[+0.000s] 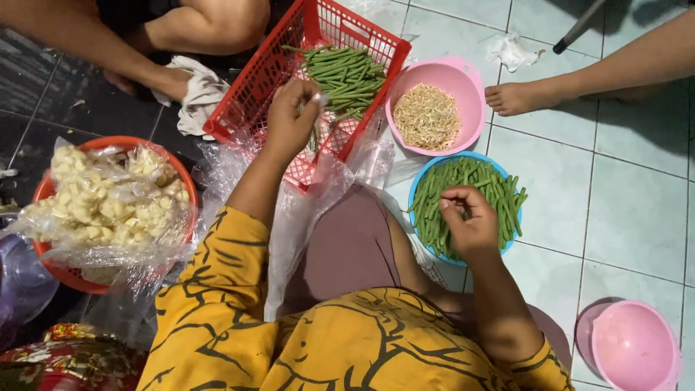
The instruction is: A person is sitting on the floor sorting and bagging green beans into small plastic bags.
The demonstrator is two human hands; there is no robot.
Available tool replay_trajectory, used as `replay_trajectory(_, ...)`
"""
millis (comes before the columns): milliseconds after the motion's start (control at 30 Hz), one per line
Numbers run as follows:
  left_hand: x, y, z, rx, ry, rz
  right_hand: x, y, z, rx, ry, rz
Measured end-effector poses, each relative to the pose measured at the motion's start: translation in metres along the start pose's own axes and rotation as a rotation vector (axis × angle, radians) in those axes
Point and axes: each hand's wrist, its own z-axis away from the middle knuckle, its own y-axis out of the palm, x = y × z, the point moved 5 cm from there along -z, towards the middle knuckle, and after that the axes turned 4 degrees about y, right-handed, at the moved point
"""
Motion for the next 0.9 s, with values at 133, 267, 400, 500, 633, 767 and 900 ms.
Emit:
replay_trajectory(133,0.075,0.017,0.059,0.235,-0.146,-0.338,-0.017,0.007,0.006,0.024,0.124,0.017)
replay_trajectory(267,0.088,0.025,0.117,0.288,-0.498,-0.220,-0.032,0.024,0.014,0.098,0.225,0.002)
replay_trajectory(400,-0.007,-0.011,0.112,0.012,-0.135,-0.615,-0.052,0.048,0.016,0.187,0.310,-0.008)
replay_trajectory(500,0.024,-0.057,0.123,-0.229,-0.356,-1.211,-0.063,0.061,0.018,0.299,0.340,0.005)
replay_trajectory(633,0.104,-0.141,0.160,-0.156,-0.795,-0.995,-0.057,0.069,0.013,0.344,0.312,0.041)
replay_trajectory(767,0.091,-0.134,0.181,-0.094,-0.818,-0.454,-0.045,0.077,0.013,0.363,0.330,0.037)
replay_trajectory(900,-0.047,-0.063,0.130,0.039,-0.497,0.135,-0.007,0.087,0.008,0.438,0.330,-0.293)
